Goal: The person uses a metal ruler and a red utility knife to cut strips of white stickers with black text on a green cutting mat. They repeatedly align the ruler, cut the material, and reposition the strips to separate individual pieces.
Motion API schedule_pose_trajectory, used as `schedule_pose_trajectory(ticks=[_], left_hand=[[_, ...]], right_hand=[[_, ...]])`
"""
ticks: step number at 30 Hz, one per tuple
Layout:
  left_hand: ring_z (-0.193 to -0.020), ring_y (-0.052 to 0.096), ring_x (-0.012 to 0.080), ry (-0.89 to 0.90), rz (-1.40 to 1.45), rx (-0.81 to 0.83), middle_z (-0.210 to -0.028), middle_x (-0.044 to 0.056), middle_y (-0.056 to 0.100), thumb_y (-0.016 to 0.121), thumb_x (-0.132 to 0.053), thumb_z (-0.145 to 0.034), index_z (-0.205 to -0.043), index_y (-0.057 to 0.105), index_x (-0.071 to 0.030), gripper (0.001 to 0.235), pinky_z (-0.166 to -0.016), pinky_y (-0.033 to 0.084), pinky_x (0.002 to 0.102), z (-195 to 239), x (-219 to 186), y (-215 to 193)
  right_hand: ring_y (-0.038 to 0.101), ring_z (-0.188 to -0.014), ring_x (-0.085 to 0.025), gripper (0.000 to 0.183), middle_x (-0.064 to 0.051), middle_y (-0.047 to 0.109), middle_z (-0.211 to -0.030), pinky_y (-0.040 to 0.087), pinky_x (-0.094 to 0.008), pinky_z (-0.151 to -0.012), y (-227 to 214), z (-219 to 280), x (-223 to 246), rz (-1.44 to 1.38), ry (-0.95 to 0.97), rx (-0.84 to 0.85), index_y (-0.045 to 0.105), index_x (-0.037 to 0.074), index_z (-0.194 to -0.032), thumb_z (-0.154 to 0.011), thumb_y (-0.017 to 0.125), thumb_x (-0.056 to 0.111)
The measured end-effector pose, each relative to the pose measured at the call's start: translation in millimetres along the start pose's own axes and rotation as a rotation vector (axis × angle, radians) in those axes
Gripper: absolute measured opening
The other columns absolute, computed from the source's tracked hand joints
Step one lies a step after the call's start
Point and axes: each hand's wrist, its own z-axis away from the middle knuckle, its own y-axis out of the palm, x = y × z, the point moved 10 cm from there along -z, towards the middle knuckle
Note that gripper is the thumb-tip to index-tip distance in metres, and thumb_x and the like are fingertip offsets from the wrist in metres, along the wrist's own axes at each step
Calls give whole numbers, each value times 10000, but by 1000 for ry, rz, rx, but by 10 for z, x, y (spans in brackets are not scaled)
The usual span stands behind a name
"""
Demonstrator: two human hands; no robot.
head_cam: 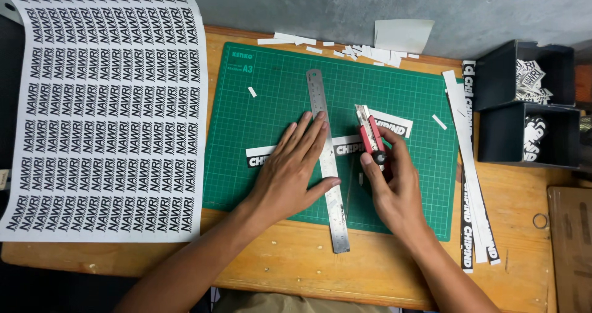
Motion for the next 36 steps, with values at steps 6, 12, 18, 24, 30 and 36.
schedule_pose_trajectory(ticks=[6, 12, 18, 24, 30, 36], left_hand=[[-1725, 327, 464, -9, -11, -12, -1847, 271, 366, 780, -533, -1037, -1717, 439, 81, 978, -1411, 238, 574, -11, 4, -13], [-1735, 306, 462, -19, -21, 0, -1862, 265, 339, 758, -520, -1063, -1734, 418, 76, 960, -1417, 221, 571, -17, 3, 8], [-1744, 288, 457, -17, -39, 14, -1871, 261, 320, 723, -522, -1082, -1747, 397, 69, 948, -1422, 206, 564, -17, -10, -4], [-1738, 275, 488, -35, 120, 23, -1860, 284, 328, 787, -440, -1017, -1714, 432, 97, 949, -1416, 188, 591, -11, 47, -5], [-1741, 267, 485, -33, 62, 35, -1872, 264, 314, 770, -423, -1039, -1734, 412, 83, 932, -1416, 183, 594, -21, 1, -27], [-1743, 258, 487, -36, 52, 52, -1880, 254, 299, 760, -431, -1048, -1744, 393, 78, 937, -1418, 176, 591, -17, -1, -19]], right_hand=[[601, -753, -248, 487, -189, 760, -995, 503, -411, -666, -23, 9, -7, -25, 16, -11, 603, 82, -1587, -1120, 698, 184], [588, -745, -245, 495, -199, 778, -1029, 498, -411, -668, -37, -2, -42, -13, 30, -10, 603, 97, -1593, -1119, 705, 193], [583, -748, -267, 503, -235, 778, -1060, 491, -428, -672, -109, -40, -90, 16, 30, -37, 590, 81, -1607, -1129, 695, 197], [614, -741, -311, 510, -303, 800, -1166, 507, -467, -666, -108, -22, -94, 59, 31, -32, 590, 93, -1609, -1124, 696, 209], [636, -741, -324, 514, -313, 800, -1191, 514, -466, -664, -103, -19, -40, 72, 46, -29, 592, 99, -1607, -1119, 701, 218], [633, -729, -321, 511, -324, 802, -1228, 508, -463, -652, -105, -28, -58, 78, 30, -28, 593, 100, -1603, -1118, 700, 219]])
